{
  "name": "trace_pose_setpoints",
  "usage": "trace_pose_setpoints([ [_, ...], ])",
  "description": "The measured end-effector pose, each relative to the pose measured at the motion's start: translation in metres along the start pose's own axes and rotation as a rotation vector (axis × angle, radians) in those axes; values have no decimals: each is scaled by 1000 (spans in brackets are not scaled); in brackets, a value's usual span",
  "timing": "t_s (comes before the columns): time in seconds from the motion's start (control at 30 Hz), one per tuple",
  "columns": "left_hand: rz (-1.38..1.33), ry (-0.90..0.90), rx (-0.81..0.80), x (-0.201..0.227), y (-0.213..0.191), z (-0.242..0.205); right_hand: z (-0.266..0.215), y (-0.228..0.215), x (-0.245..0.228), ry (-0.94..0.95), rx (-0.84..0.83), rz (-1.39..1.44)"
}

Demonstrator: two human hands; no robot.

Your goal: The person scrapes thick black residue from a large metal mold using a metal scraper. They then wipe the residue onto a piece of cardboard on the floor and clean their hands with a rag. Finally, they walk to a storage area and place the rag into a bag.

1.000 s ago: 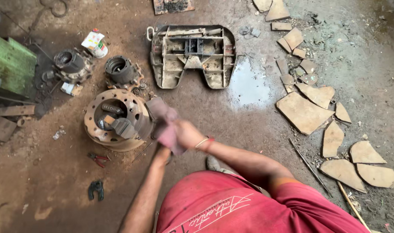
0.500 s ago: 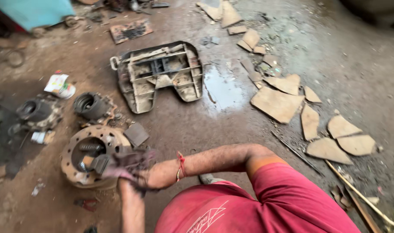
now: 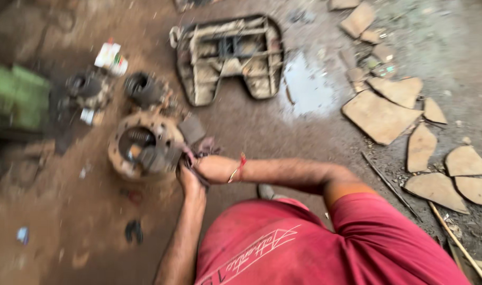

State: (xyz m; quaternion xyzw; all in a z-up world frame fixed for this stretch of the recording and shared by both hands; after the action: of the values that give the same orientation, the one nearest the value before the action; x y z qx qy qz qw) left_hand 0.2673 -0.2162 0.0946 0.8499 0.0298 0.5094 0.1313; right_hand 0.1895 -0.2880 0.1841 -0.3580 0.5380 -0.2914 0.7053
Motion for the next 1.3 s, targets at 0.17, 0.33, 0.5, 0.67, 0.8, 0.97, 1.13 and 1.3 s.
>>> trace_pose_setpoints([
  [0.17,-5,3,-334,17,4,-17,-25,-32,-38,-248,-163,-171],
  [0.33,-112,92,-613,62,18,-55,-32,-122,-79,-548,178,-82],
  [0.5,-333,255,-802,63,64,-86,14,-147,-63,-220,496,269],
  [0.67,-465,314,-630,51,46,-68,19,-93,-71,-295,325,654],
  [0.8,-429,68,-207,6,-3,-18,0,-76,-69,-263,23,1008],
  [0.97,-268,179,-428,8,12,20,-2,-79,-6,304,51,1013],
  [1.13,-150,110,-245,-1,37,-10,30,-38,10,79,-277,-313],
  [1.3,132,410,-489,63,27,-64,4,-80,-48,-413,-146,-87],
])
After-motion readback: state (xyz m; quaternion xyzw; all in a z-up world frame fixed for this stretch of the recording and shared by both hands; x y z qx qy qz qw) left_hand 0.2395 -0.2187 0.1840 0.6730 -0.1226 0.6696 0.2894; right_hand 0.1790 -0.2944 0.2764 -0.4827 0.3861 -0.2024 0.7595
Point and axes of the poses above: each hand's wrist, its own z-axis towards the middle knuckle, its own y-axis out of the palm, x = y × z, the point moved 8 cm from there along z, towards the middle knuckle, and after that the axes turned 6 degrees about -z, right-handed, at the moved point
